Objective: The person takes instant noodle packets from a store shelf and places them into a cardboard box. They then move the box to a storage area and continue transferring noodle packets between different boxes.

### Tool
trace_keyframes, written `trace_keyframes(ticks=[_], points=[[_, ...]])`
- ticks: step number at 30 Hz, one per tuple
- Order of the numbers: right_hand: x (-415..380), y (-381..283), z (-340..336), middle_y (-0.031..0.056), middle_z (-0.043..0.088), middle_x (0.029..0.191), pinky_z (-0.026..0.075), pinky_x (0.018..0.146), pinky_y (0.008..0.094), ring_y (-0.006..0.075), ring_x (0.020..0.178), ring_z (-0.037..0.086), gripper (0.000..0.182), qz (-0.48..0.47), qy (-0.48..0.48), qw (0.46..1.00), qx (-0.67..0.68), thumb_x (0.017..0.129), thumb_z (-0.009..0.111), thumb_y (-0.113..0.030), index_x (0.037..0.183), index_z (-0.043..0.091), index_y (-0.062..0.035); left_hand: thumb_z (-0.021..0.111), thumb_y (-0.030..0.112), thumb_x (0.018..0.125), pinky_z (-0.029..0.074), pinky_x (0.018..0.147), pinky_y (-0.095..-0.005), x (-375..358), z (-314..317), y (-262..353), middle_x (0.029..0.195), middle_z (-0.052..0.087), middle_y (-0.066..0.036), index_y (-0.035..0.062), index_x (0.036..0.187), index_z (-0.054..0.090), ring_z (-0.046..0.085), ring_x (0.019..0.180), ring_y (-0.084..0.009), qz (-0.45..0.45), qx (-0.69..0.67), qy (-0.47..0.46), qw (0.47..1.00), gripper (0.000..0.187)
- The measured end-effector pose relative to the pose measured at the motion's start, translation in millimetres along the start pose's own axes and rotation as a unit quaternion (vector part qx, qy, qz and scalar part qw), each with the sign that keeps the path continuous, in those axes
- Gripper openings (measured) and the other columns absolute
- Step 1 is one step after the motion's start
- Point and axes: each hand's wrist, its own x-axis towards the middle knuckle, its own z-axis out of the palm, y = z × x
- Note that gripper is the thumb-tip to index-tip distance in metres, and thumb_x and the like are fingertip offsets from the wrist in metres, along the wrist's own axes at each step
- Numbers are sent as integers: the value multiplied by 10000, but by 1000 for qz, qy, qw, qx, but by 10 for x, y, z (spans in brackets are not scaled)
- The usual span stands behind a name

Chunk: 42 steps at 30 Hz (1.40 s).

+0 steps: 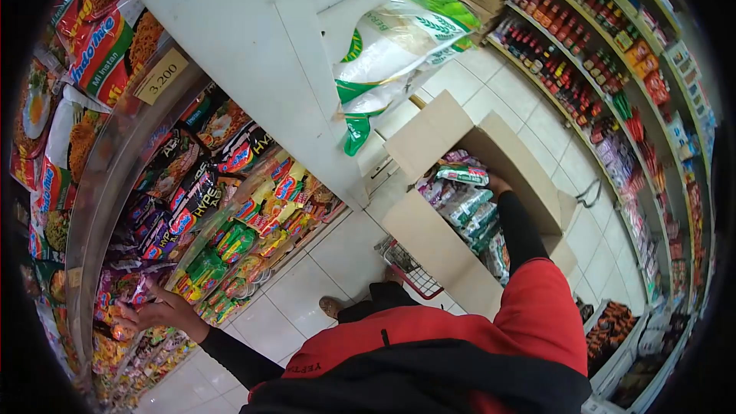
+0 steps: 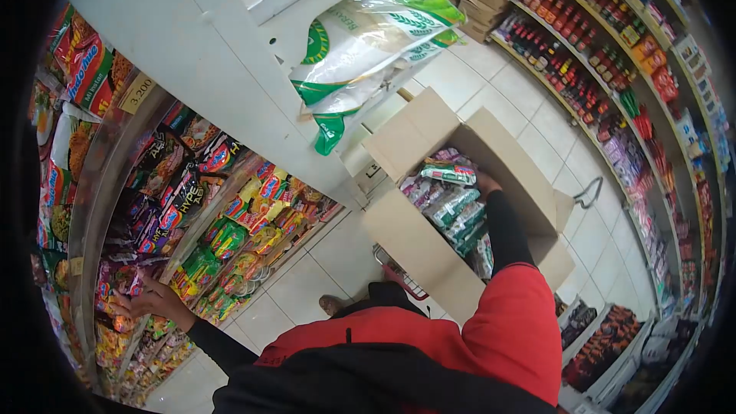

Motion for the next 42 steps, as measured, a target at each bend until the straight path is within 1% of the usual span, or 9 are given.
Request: trace_keyframes(ticks=[3, 17, 26, 29, 31, 33, 36, 38, 42], points=[[1026, 1149, -512, 106, 604, 1121, 457, 852, 345, 219, 991, 563, 550, -207, -30, 955, -210, 865, 556, -474, 1217, 525, -53, 609, 319, 873, 187, 1045, -503, 43, -45, 77, 1374, 116, -162, -92, 1268, 279, 131, 1285, -318, 6, -71, 10, 997, 659], [774, 874, -283, 253, 545, 1184, 441, 897, 442, 381, 1082, 547, 562, -159, 28, 873, -459, 774, 576, -442, 1196, 545, -72, 572, 282, 897, 149, 1050, -532, 48, -196, 327, 1346, 191, -200, -19, 1300, 321, 151, 1308, -350, 14, -52, 0, 999, 562], [-1547, -618, -223, 226, 655, 912, 504, 758, 391, 335, 816, 652, 372, -331, 260, 872, -250, 676, 659, -142, 1008, 617, 21, 601, 272, 877, 249, 1017, -451, 0, -338, 639, 1371, 201, -210, -22, 1308, 319, 216, 1294, -347, -1, -123, 17, 992, 594], [-2440, -1116, 112, 152, 649, 1031, 472, 853, 410, 337, 970, 609, 311, -425, 167, 883, -111, 681, 606, -20, 989, 645, -32, 536, 234, 885, 270, 1043, -416, -315, -301, 1114, 1388, 282, -176, -21, 1320, 323, 299, 1291, -313, -89, -410, -55, 906, 548], [-2724, -1263, 365, 77, 618, 1125, 398, 965, 469, 345, 1144, 496, 349, -645, 178, 685, -288, 669, 662, -24, 997, 678, -143, 503, 232, 892, 276, 1051, -405, -497, -437, 1479, 1387, 319, -164, -17, 1323, 327, 328, 1285, -299, -111, -486, -101, 861, 529], [-2876, -1278, 733, 58, 587, 1174, 362, 995, 496, 354, 1208, 418, 346, -701, 134, 639, -288, 659, 693, -79, 986, 686, -192, 518, 465, 868, 364, 1017, -406, -554, -646, 1784, 1399, 344, -152, 60, 1402, 224, 367, 1287, -269, -345, -785, -432, 279, 732], [-2974, -1224, 1345, 32, 519, 1256, 305, 1042, 533, 348, 1280, 326, 364, -812, 72, 514, -267, 614, 744, -214, 969, 700, -282, 654, 298, 838, 387, 984, -352, -493, -889, 1876, 1347, 394, -107, 52, 1389, 240, 462, 1185, -208, -335, -779, -525, 78, 732], [-3013, -1178, 1680, 80, 423, 1337, 305, 1053, 494, 358, 1281, 325, 299, -840, 49, 480, -248, 714, 718, -181, 1010, 696, -213, 660, 207, 831, 395, 973, -332, -446, -967, 1669, 1316, 425, -95, 48, 1382, 256, 472, 1167, -186, -341, -782, -497, 158, 702], [-3226, -1132, 2278, 177, 256, 1429, 359, 1025, 452, 329, 1250, 402, 560, -553, -180, 811, 65, 906, 544, -195, 1378, 310, -6, 670, 46, 806, 400, 959, -306, -425, -996, 998, 1245, 484, -70, 32, 1363, 295, 479, 1139, -137, -371, -749, -435, 336, 671]])
